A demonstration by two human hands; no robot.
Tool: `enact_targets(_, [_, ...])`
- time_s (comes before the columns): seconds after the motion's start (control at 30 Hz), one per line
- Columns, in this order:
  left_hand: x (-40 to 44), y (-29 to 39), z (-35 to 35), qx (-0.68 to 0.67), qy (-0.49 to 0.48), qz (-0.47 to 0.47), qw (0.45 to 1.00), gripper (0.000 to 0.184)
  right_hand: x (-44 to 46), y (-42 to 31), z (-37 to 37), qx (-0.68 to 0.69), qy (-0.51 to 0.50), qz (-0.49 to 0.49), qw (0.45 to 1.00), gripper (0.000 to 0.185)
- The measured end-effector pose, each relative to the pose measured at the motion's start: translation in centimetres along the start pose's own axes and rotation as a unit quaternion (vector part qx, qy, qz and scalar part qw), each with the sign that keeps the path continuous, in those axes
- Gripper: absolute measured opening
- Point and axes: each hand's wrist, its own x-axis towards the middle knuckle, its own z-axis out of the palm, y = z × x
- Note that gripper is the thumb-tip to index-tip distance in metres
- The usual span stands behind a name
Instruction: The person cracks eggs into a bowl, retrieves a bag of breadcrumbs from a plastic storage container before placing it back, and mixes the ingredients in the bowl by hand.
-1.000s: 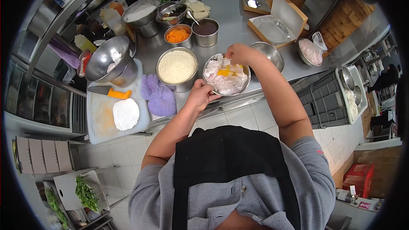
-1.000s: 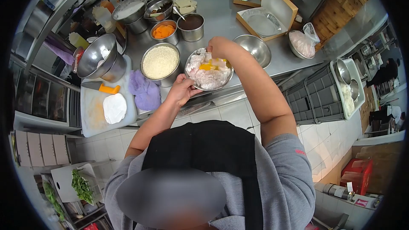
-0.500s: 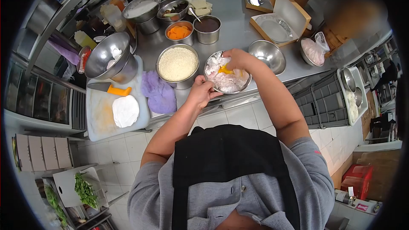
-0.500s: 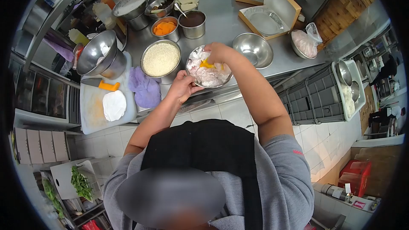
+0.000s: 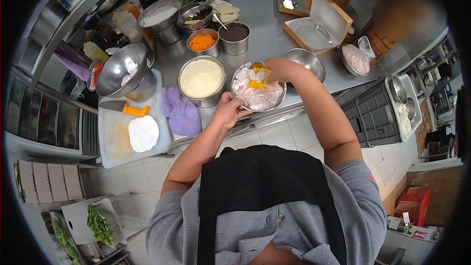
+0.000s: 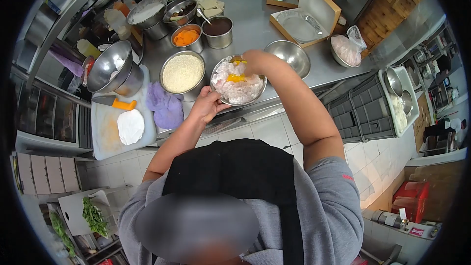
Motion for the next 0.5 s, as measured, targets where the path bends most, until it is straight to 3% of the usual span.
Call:
enact_targets(0.07, [-0.2,-0.2,0.1,-0.001,-0.001,0.006,1.000,0.025,0.4,0.1,1.3,-0.007,-0.043,0.040,0.998,0.058])
enact_targets(0.13, [-0.3,-0.1,0.4,0.000,-0.004,0.011,1.000,0.026,0.5,0.3,2.9,0.142,-0.061,0.075,0.985,0.071])
enact_targets(0.2, [-0.7,0.4,1.0,0.032,-0.008,0.019,0.999,0.026,1.3,0.8,4.3,0.139,-0.041,0.059,0.988,0.075])
enact_targets(0.27, [-0.6,0.5,0.8,0.027,0.001,0.005,1.000,0.027,0.9,0.4,4.6,0.178,0.035,0.017,0.983,0.071])
enact_targets(0.4, [-0.4,0.5,0.5,0.030,0.012,0.001,0.999,0.026,0.8,0.2,3.2,0.234,-0.010,0.036,0.971,0.062])
enact_targets(0.5, [-0.3,0.4,0.4,0.023,0.014,0.009,1.000,0.025,0.3,-0.3,2.1,0.130,0.074,0.011,0.989,0.045])
